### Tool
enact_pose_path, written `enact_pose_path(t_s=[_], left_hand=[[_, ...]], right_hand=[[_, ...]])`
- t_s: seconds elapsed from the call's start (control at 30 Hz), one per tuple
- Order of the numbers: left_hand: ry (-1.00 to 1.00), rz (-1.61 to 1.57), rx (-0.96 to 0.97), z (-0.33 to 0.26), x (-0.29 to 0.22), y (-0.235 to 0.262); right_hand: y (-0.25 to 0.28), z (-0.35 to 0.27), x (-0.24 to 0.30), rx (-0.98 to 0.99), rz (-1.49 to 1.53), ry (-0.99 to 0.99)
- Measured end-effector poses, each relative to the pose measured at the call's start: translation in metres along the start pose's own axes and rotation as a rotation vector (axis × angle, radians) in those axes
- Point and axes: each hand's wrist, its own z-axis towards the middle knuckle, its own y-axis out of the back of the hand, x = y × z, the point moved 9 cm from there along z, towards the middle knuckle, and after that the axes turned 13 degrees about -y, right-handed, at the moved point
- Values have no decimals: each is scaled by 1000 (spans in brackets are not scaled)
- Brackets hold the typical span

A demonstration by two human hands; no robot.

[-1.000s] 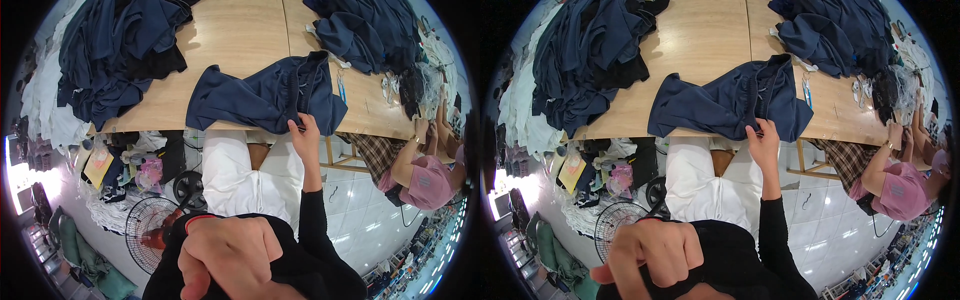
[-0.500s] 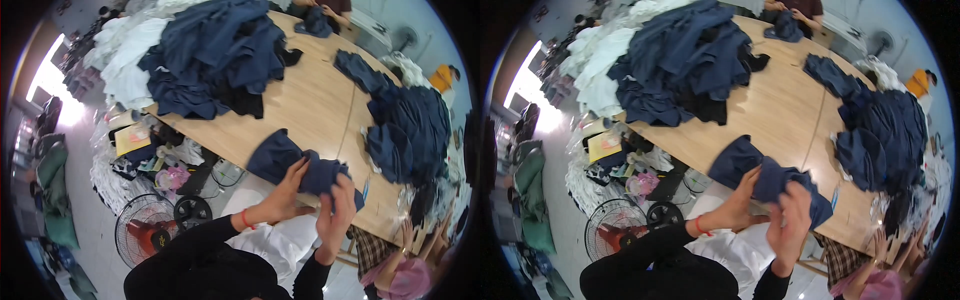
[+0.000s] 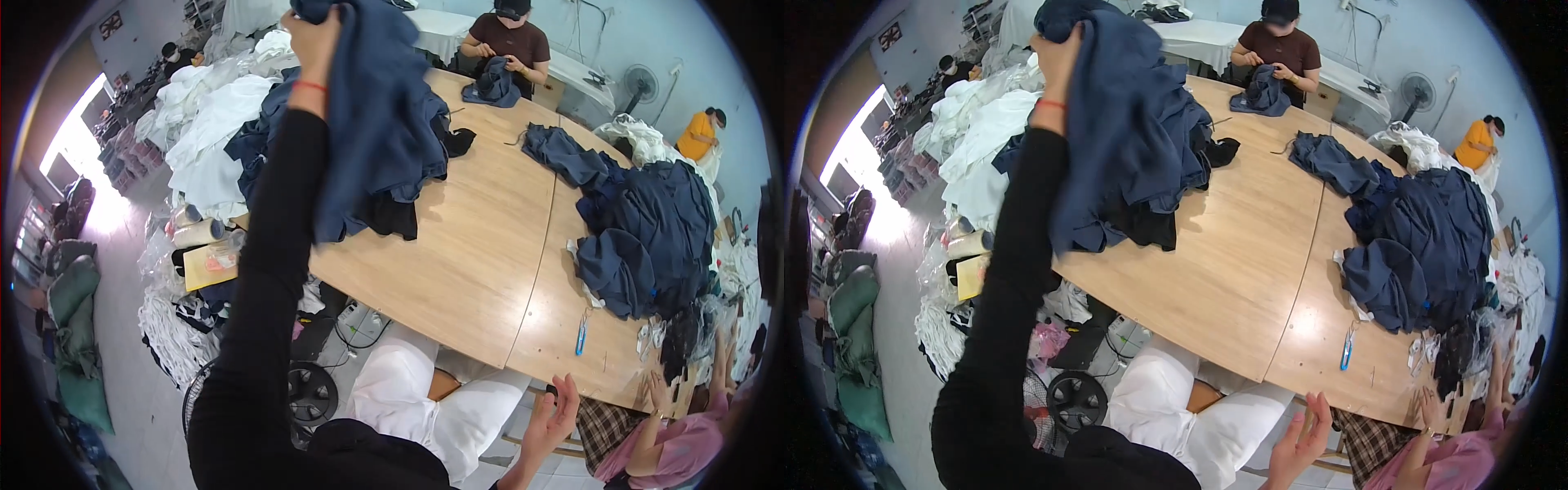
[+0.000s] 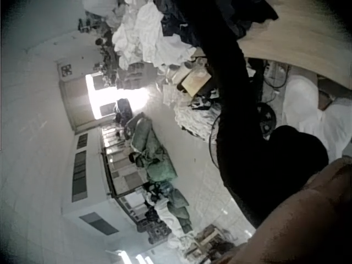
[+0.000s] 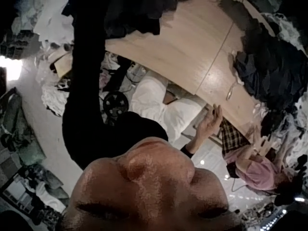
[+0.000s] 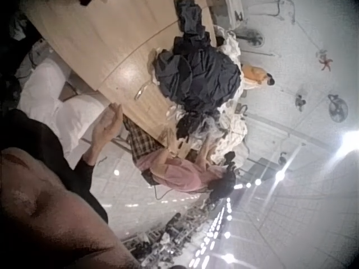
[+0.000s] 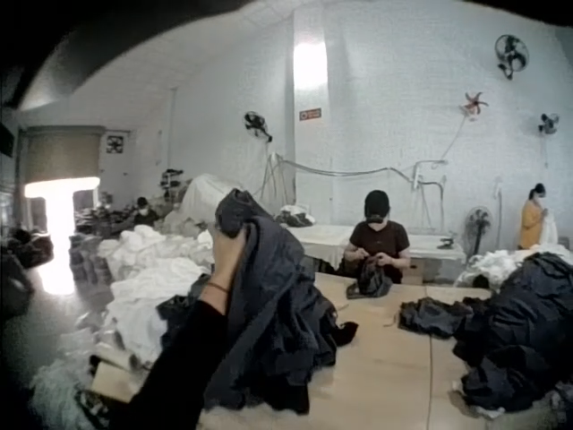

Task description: Trimming excess threads from finished pairs of shorts using thread snips.

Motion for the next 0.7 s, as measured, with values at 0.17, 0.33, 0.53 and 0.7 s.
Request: enact_pose_path(t_s=[0.17, 0.33, 0.53, 0.7], left_hand=[[139, 3, 613, -54, 116, -46], [59, 388, 1276, -198, 199, 7], [-270, 18, 1120, -442, -42, 15], [-467, -21, 1509, -570, -160, 68]], right_hand=[[23, -11, -72, -129, -61, -142], [2, -2, -76, -3, 146, -245], [33, 31, -81, -181, -184, -262], [-75, 134, -86, -45, -299, 109]])
